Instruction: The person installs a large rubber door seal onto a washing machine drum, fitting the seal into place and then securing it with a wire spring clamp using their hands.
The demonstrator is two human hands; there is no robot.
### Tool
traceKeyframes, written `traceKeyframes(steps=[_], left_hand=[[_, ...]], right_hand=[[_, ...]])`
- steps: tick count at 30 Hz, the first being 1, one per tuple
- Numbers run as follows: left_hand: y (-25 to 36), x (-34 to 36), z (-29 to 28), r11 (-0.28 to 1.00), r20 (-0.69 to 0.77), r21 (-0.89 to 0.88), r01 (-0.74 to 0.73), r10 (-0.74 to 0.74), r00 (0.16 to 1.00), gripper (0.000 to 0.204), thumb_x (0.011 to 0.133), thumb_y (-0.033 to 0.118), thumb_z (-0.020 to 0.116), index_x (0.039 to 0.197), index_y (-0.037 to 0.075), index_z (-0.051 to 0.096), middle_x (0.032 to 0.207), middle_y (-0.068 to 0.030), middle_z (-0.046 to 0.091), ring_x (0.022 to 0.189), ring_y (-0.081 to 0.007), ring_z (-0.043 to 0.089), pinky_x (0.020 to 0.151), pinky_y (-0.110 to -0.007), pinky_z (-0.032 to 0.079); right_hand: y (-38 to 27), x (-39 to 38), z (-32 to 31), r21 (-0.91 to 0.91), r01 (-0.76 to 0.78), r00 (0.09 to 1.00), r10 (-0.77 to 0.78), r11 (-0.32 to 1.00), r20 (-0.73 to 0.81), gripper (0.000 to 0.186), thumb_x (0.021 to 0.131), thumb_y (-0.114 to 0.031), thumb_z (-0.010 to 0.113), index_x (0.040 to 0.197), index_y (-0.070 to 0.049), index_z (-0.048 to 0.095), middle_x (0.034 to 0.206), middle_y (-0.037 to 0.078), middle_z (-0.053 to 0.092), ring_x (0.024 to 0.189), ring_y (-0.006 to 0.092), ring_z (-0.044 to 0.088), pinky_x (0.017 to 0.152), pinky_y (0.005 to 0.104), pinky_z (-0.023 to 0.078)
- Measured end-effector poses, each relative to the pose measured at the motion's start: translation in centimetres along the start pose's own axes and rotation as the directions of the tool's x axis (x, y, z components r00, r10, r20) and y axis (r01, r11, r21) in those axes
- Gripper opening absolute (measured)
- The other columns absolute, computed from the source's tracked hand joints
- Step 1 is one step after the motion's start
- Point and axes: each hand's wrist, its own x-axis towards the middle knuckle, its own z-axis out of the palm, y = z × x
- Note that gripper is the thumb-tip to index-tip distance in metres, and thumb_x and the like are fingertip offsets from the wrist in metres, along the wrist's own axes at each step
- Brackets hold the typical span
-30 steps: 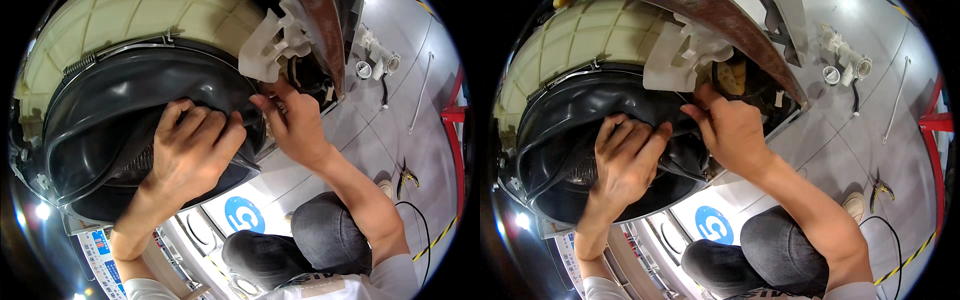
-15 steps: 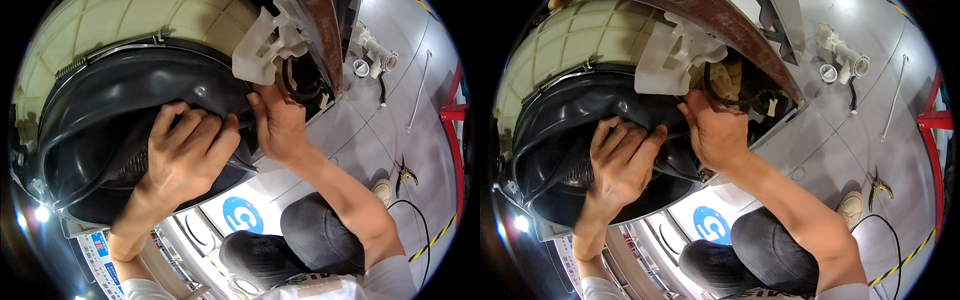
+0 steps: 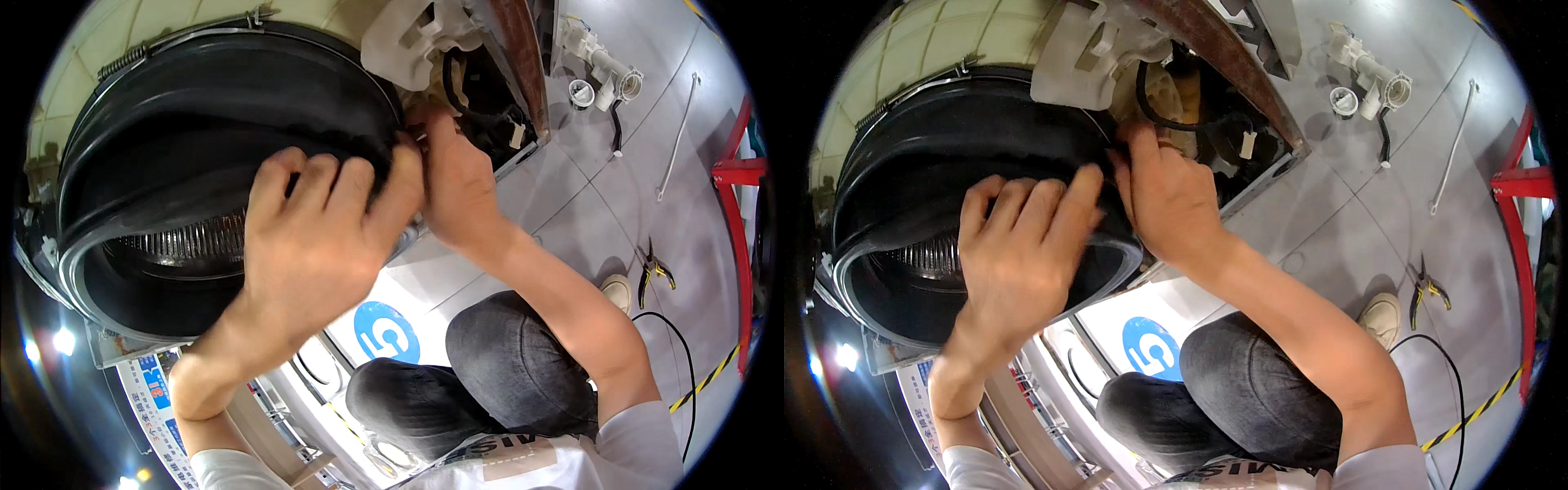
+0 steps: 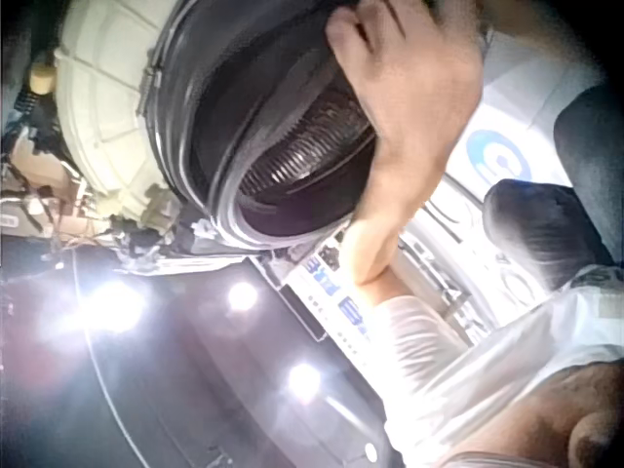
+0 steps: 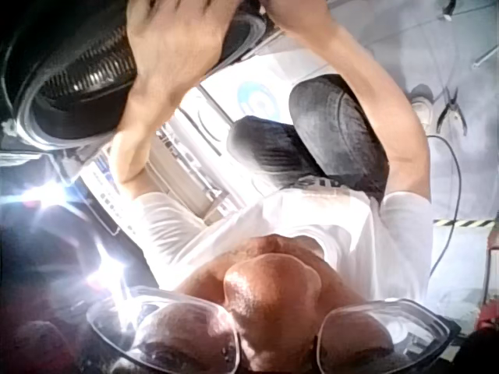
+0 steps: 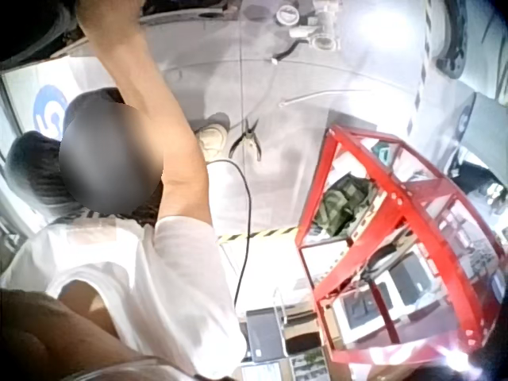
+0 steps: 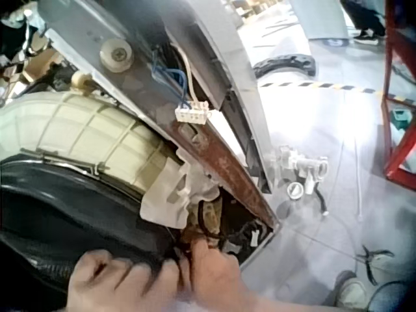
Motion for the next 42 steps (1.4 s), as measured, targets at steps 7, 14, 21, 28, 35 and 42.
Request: traceKeyframes(steps=[7,14,21,28,35,42], left_hand=[[1.0,0.8,-1.4,0.99,0.126,0.06,0.126,-0.132,0.983,0.036,0.079,0.009,0.058,0.115,0.008,0.062,0.077,-0.0085,0.059,0.072,-0.0246,0.061,0.066,-0.036,0.048],[0.8,2.7,0.4,0.98,0.198,0.194,0.046,-0.085,0.977,0.017,0.073,0.006,0.062,0.09,0.008,0.063,0.078,-0.0085,0.06,0.075,-0.023,0.063,0.067,-0.035,0.051],[-2.5,1.4,1.3,0.995,0.036,-0.099,-0.031,0.035,0.999,0.024,0.071,0.001,0.064,0.094,0.006,0.063,0.078,-0.0088,0.056,0.073,-0.0261,0.06,0.063,-0.037,0.049],[-4.4,0.7,2.1,0.97,-0.05,-0.207,-0.125,0.117,0.992,0.014,0.077,0.001,0.066,0.091,0.002,0.064,0.072,-0.0093,0.051,0.061,-0.0256,0.055,0.055,-0.036,0.045],[-5.2,0.4,2.5,0.96,-0.103,-0.19,-0.206,0.189,0.976,0.011,0.08,0.002,0.066,0.091,0.0,0.064,0.068,-0.0089,0.049,0.056,-0.0233,0.053,0.05,-0.034,0.042],[-5.0,0.5,2.5,0.961,-0.09,-0.17,-0.218,0.206,0.974,0.013,0.079,0.002,0.067,0.091,0.0,0.066,0.069,-0.008,0.052,0.057,-0.0223,0.053,0.051,-0.034,0.043]], right_hand=[[0.1,0.3,-2.0,-0.008,-0.022,0.984,0.023,1.0,0.179,0.021,0.09,-0.02,0.061,0.085,0.001,0.06,0.076,0.023,0.064,0.074,0.042,0.063,0.064,0.0499,0.05],[0.1,1.2,-2.7,0.082,-0.087,0.961,0.062,0.993,0.27,0.025,0.092,-0.021,0.058,0.08,0.0,0.064,0.077,0.022,0.065,0.077,0.0404,0.063,0.068,0.0488,0.05],[1.1,1.1,-1.9,0.036,0.03,0.971,-0.038,0.999,0.238,0.029,0.097,-0.025,0.055,0.081,-0.003,0.065,0.07,0.02,0.063,0.071,0.0394,0.062,0.064,0.0482,0.048],[1.7,1.2,-1.7,0.045,0.043,0.972,-0.052,0.998,0.23,0.026,0.096,-0.026,0.057,0.083,-0.005,0.064,0.068,0.017,0.062,0.067,0.0377,0.061,0.06,0.0449,0.048],[3.1,1.7,-1.7,0.084,0.185,0.969,-0.195,0.979,0.149,0.022,0.094,-0.024,0.059,0.083,-0.006,0.061,0.074,0.015,0.06,0.072,0.0362,0.06,0.061,0.0431,0.047],[3.9,1.6,-0.8,0.285,-0.028,0.961,-0.052,0.958,0.271,0.021,0.092,-0.022,0.063,0.087,-0.002,0.06,0.073,0.017,0.059,0.068,0.0374,0.055,0.061,0.0418,0.045]])
